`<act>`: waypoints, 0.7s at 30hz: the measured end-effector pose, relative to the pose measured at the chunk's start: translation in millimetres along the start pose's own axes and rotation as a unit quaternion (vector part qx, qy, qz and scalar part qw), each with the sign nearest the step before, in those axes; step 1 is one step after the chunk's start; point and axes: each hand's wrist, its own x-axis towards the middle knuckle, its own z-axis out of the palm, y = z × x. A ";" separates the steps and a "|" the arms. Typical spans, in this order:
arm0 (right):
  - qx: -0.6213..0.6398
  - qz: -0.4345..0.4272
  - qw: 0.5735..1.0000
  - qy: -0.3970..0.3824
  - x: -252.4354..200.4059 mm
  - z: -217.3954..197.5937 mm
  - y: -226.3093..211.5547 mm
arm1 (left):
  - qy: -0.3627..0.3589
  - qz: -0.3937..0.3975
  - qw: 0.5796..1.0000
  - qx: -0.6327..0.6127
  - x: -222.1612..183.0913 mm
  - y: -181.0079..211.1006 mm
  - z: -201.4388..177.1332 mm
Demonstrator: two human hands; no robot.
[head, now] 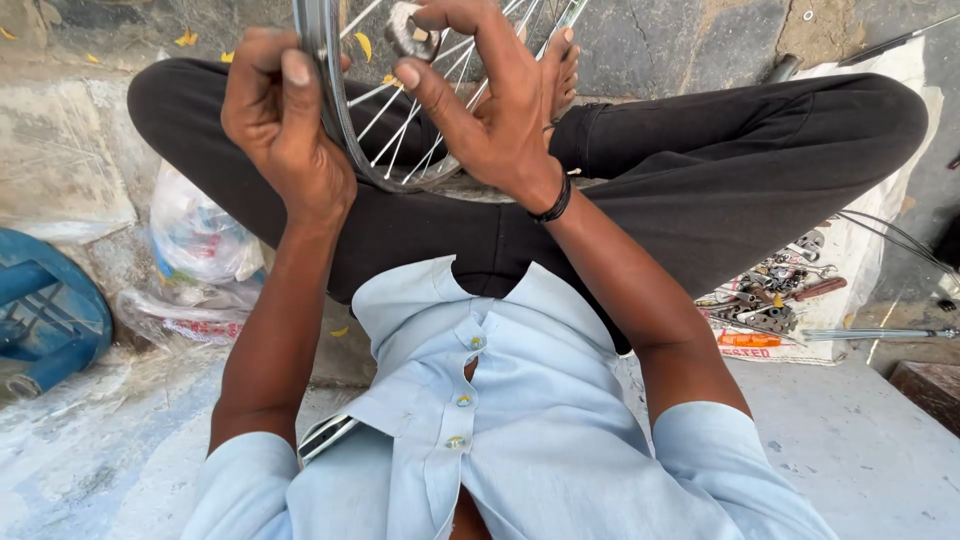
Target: The recorder is assembling and truing a bicycle wheel, focusing on inserting and tightening spokes on the rim.
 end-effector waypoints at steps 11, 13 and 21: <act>0.198 0.072 0.959 -0.191 33.6 34.4 45.4 | 0.014 -0.033 0.999 0.016 3.5 -17.6 -20.3; 0.154 0.193 0.929 -0.277 33.8 44.4 50.3 | 0.026 -0.032 0.999 0.012 2.1 -18.0 -26.6; -0.045 0.161 0.953 -0.254 27.9 70.0 72.5 | 0.005 -0.051 0.999 0.008 5.2 -20.8 -34.3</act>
